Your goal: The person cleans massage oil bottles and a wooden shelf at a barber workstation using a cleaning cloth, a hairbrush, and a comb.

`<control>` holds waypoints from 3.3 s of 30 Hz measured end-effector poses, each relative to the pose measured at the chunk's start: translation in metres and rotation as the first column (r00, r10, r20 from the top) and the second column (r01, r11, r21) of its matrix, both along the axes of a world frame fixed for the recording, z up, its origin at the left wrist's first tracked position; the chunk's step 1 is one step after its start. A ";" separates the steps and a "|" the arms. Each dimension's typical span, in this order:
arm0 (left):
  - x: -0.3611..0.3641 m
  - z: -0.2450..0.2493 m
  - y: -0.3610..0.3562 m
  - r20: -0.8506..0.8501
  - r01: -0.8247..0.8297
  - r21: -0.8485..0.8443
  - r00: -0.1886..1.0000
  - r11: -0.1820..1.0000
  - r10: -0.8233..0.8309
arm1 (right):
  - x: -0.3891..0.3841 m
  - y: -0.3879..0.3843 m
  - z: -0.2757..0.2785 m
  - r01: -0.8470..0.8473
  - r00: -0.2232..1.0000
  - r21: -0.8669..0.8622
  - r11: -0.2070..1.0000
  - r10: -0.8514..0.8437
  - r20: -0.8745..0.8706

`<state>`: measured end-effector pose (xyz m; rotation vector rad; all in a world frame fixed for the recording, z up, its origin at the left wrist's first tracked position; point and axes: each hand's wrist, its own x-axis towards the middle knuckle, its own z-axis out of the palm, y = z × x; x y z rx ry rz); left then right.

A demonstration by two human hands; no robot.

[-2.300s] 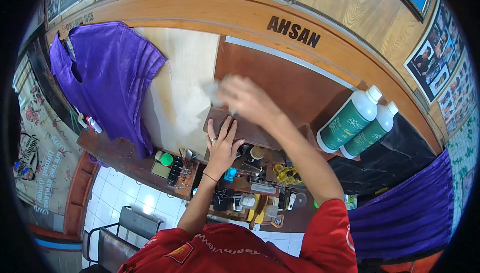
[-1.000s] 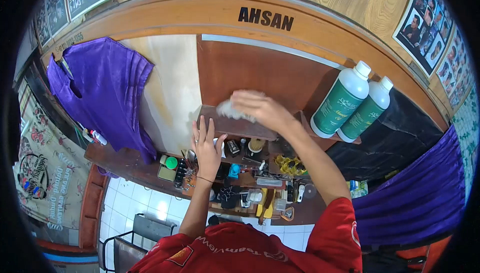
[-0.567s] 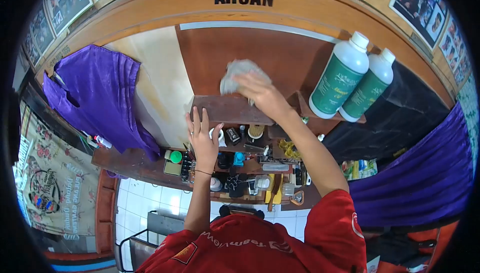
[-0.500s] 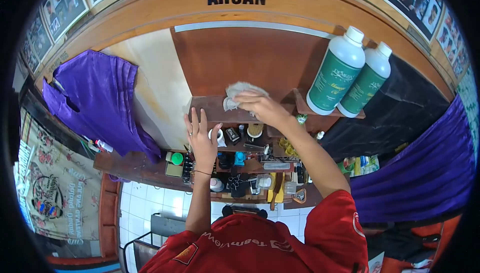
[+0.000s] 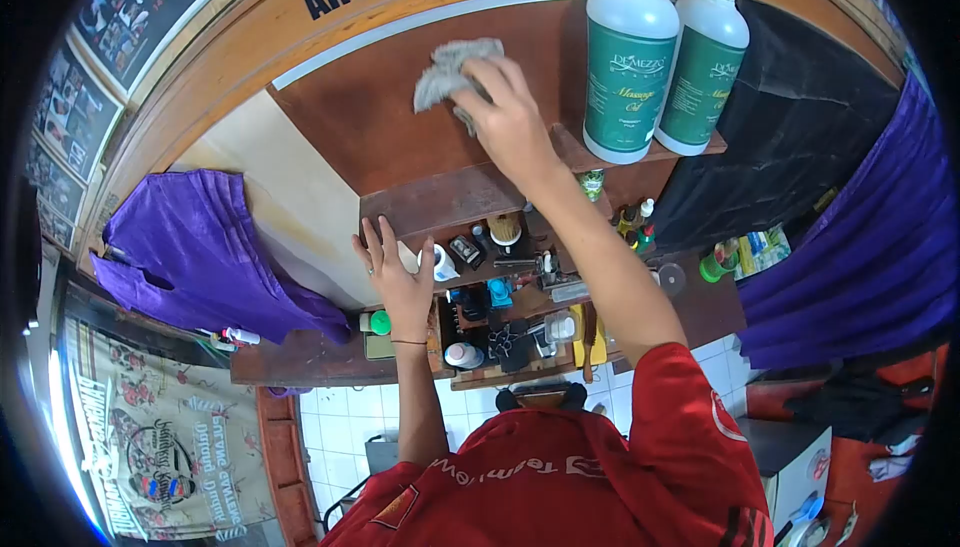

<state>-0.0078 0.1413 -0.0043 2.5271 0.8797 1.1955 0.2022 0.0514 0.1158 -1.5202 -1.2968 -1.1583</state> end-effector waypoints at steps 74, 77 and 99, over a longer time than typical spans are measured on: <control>-0.027 -0.002 0.043 0.829 0.727 -0.524 0.555 0.443 0.069 | -0.129 0.119 -0.078 -0.343 0.916 -0.338 0.876 0.232 -0.327; -0.039 -0.003 0.049 0.850 0.848 -0.496 0.429 0.189 0.308 | -0.148 0.144 -0.087 -0.289 0.951 -0.471 0.833 0.195 -0.240; -0.008 0.007 0.032 0.189 0.150 -0.210 0.976 0.966 -0.111 | -0.045 -0.029 -0.096 -0.025 0.531 0.046 0.999 0.052 -0.846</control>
